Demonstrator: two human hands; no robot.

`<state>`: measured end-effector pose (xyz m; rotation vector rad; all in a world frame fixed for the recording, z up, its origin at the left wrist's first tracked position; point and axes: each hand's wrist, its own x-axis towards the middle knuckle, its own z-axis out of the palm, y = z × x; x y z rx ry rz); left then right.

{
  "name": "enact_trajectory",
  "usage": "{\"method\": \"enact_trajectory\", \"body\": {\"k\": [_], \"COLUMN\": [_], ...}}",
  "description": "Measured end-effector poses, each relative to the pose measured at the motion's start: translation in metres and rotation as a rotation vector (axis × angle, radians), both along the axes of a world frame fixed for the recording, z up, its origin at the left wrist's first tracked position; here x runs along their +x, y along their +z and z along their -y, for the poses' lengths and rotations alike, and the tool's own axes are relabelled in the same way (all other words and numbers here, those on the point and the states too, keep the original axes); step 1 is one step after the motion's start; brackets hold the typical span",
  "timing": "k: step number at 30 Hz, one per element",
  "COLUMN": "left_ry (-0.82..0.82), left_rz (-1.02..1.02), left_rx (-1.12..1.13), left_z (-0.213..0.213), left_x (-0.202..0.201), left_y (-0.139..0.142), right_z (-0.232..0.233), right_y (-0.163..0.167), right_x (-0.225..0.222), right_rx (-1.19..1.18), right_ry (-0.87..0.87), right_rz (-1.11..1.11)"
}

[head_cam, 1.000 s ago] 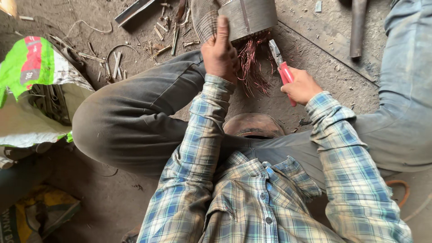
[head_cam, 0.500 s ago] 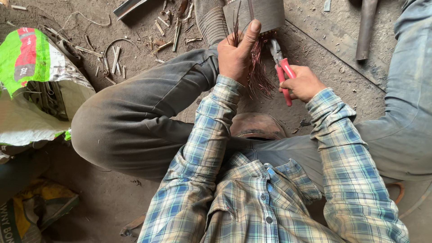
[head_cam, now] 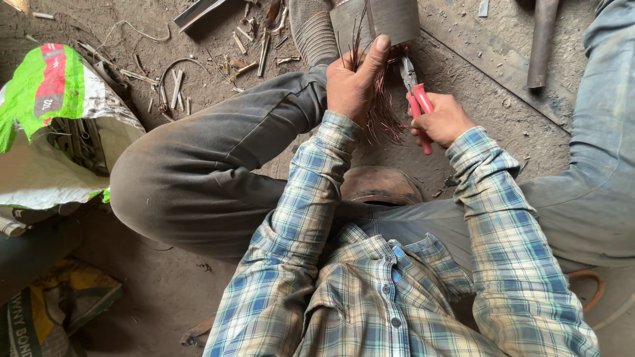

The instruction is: The person sits on the floor and uses pliers to cut copper wires protruding from a cylindrical metal component. They repeatedly gather wire bundles, cut them near the base, and pull the cut pieces away.

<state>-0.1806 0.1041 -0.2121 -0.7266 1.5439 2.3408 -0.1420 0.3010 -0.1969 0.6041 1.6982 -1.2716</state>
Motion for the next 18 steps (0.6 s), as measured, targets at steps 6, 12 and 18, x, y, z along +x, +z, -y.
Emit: {"method": "enact_trajectory", "body": {"k": [6, 12, 18], "left_ry": [-0.007, -0.094, -0.241], "left_rz": [0.009, 0.082, 0.139], "left_rx": [-0.033, -0.268, -0.437], "left_z": [-0.004, -0.012, -0.015], "left_x": [0.006, 0.023, 0.051], "left_y": [-0.015, -0.042, -0.044], "right_z": [0.006, -0.001, -0.014], "right_y": [0.007, 0.025, 0.073], "right_x": [0.008, 0.069, 0.131], "right_rx": [0.193, 0.106, -0.087], "right_ry": [0.086, 0.002, -0.220], "right_rz": [-0.068, -0.076, -0.036]}}
